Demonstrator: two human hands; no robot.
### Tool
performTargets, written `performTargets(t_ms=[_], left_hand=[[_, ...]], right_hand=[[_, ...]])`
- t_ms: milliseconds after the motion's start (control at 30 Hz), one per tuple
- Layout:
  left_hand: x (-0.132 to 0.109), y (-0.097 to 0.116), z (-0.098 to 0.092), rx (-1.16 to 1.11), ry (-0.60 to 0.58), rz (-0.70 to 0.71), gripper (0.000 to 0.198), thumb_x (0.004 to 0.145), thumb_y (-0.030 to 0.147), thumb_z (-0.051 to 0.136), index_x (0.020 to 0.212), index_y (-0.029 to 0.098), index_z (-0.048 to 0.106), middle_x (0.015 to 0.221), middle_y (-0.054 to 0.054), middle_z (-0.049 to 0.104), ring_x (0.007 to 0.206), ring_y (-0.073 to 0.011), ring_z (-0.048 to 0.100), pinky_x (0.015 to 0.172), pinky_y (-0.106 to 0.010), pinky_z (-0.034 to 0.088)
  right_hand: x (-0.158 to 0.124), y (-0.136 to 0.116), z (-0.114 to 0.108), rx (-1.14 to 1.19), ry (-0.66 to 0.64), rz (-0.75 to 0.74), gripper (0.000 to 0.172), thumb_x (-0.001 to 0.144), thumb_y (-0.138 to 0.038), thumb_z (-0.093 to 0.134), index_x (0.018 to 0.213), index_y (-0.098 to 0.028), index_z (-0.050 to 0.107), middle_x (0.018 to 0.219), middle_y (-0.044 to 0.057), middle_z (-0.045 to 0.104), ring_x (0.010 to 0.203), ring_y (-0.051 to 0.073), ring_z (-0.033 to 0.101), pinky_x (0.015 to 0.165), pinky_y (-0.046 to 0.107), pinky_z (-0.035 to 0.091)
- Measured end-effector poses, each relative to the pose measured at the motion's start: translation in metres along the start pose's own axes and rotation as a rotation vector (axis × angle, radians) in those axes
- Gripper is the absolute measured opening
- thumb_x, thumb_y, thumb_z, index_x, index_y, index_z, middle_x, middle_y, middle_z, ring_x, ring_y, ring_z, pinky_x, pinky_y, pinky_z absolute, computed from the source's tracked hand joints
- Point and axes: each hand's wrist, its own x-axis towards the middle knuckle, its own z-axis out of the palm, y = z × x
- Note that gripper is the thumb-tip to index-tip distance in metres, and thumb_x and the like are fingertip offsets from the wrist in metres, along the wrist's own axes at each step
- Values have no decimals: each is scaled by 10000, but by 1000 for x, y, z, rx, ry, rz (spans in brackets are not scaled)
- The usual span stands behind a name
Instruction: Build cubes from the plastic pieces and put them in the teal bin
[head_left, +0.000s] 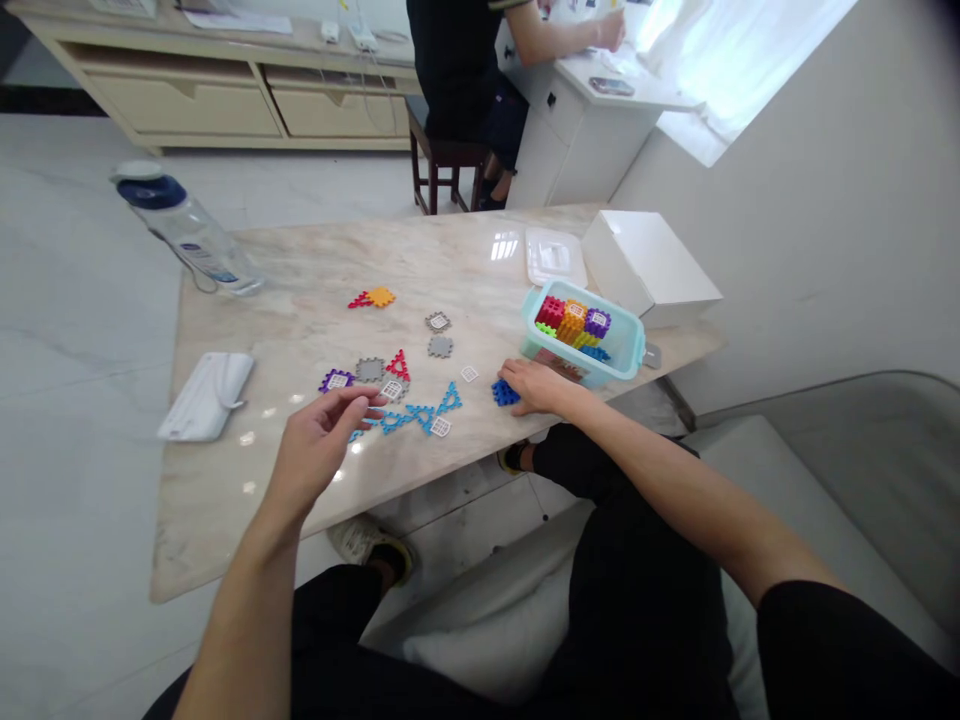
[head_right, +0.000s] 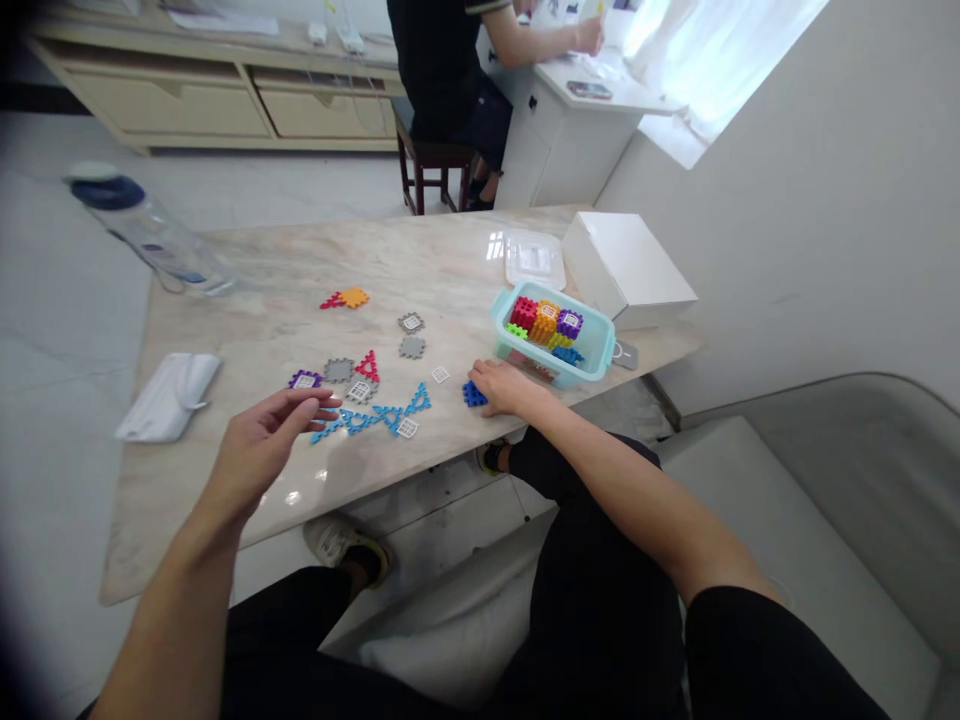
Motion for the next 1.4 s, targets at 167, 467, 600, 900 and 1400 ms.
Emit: performTargets(t_ms=[167, 467, 600, 900, 1400], left_hand=[[3, 2, -11, -126, 141, -65, 371, 856, 508, 831, 1079, 212, 819, 1003, -53, 837, 834, -192, 718, 738, -294, 569], [3, 11, 16, -174, 86, -149, 440, 827, 512, 841, 1141, 210, 774, 973, -45, 833, 840, -210, 723, 737, -320, 579], [3, 11, 38, -120, -8, -114, 500, 851, 566, 820, 1166, 186, 741, 1006, -90, 843, 869, -231, 759, 751, -335, 580], [-1, 4, 73, 117, -113, -50, 525, 843, 564, 867, 1185, 175, 782, 1071, -133, 835, 976, -257, 773, 821, -344, 579], [3, -2, 89, 90, -1, -20, 400, 907, 539, 794, 750, 171, 801, 683, -22, 727, 610, -162, 606, 584, -272, 386]], right_hand=[[1, 0, -4, 18, -49, 23, 458, 944, -319, 840, 1287, -52, 695, 1328, 208, 671, 1142, 296, 684, 1048, 367, 525], [9, 2, -6, 64, -87, 97, 399, 880, -279, 903, 1179, -61, 754, 1264, 190, 730, 1104, 274, 731, 1013, 321, 553], [7, 1, -12, 89, -73, 91, 366, 868, -275, 916, 1137, -78, 764, 1235, 177, 737, 1085, 268, 732, 1018, 329, 560], [-9, -57, -58, 314, 316, -209, 393, 881, -86, 792, 1256, -169, 709, 1267, 126, 664, 1204, 308, 670, 1091, 474, 581], [2, -98, -53, 335, 414, -168, 680, 945, -315, 872, 1516, -157, 541, 1421, 203, 654, 1316, 374, 650, 1121, 554, 576]])
